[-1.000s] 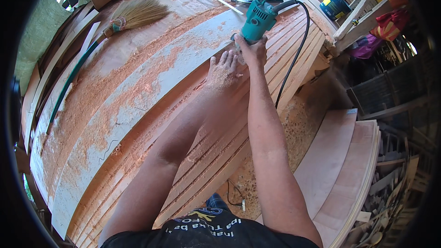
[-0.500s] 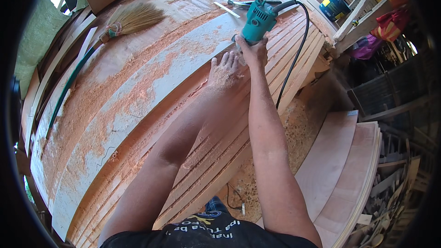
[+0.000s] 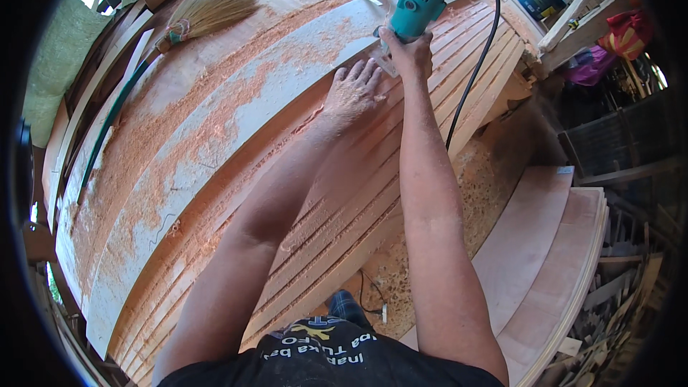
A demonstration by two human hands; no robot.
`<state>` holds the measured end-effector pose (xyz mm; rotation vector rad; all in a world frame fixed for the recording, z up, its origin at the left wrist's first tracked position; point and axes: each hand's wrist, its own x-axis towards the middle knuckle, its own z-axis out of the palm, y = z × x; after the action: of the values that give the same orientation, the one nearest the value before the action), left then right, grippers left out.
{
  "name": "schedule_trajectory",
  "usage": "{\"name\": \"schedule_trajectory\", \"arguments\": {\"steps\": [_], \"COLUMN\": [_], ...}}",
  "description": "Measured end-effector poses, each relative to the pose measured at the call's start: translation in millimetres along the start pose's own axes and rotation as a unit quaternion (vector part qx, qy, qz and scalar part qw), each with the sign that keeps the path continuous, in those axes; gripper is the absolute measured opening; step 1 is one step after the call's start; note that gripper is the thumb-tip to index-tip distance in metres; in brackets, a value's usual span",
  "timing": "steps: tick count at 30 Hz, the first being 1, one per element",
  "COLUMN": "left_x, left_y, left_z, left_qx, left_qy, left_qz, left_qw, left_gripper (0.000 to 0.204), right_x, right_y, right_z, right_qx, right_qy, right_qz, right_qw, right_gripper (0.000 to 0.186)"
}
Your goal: The person operates a wood router by hand to carve a groove into a piece of wood along a guide rail, moving the tool across the surface and holding the wood steady.
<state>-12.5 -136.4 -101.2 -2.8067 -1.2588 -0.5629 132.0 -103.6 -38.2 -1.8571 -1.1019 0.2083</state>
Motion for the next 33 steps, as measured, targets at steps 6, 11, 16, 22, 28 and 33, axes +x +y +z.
{"name": "schedule_trajectory", "arguments": {"steps": [6, 11, 16, 22, 28, 33], "left_x": [-119.0, -176.2, -168.3, -170.1, -172.7, -171.9], "left_y": [-25.3, -48.5, -44.8, -46.3, -47.5, -46.5], "left_z": [-68.4, -108.1, -107.2, -108.6, -103.8, -104.2], "left_qx": [-0.017, -0.069, -0.052, -0.065, -0.062, -0.061], "left_qy": [-0.065, -0.076, -0.043, -0.003, 0.017, 0.012], "left_qz": [0.047, 0.015, 0.050, 0.054, 0.037, 0.014], "left_qw": [0.997, 0.995, 0.996, 0.996, 0.997, 0.998], "left_gripper": [0.061, 0.050, 0.042, 0.038, 0.040, 0.041], "right_x": [7.1, 4.0, 11.9, 17.0, 17.7, 17.1], "right_y": [3.2, -4.3, 10.6, 9.6, 10.8, 9.2], "right_z": [-15.5, -10.2, -5.6, -10.2, -8.9, -11.2], "right_qx": [-0.021, -0.029, -0.021, -0.033, -0.005, -0.025], "right_qy": [-0.015, -0.043, -0.040, -0.089, -0.074, -0.061], "right_qz": [0.044, 0.032, 0.021, 0.020, 0.013, -0.004], "right_qw": [0.999, 0.998, 0.999, 0.995, 0.997, 0.998], "right_gripper": [0.093, 0.096, 0.099, 0.098, 0.103, 0.103]}}
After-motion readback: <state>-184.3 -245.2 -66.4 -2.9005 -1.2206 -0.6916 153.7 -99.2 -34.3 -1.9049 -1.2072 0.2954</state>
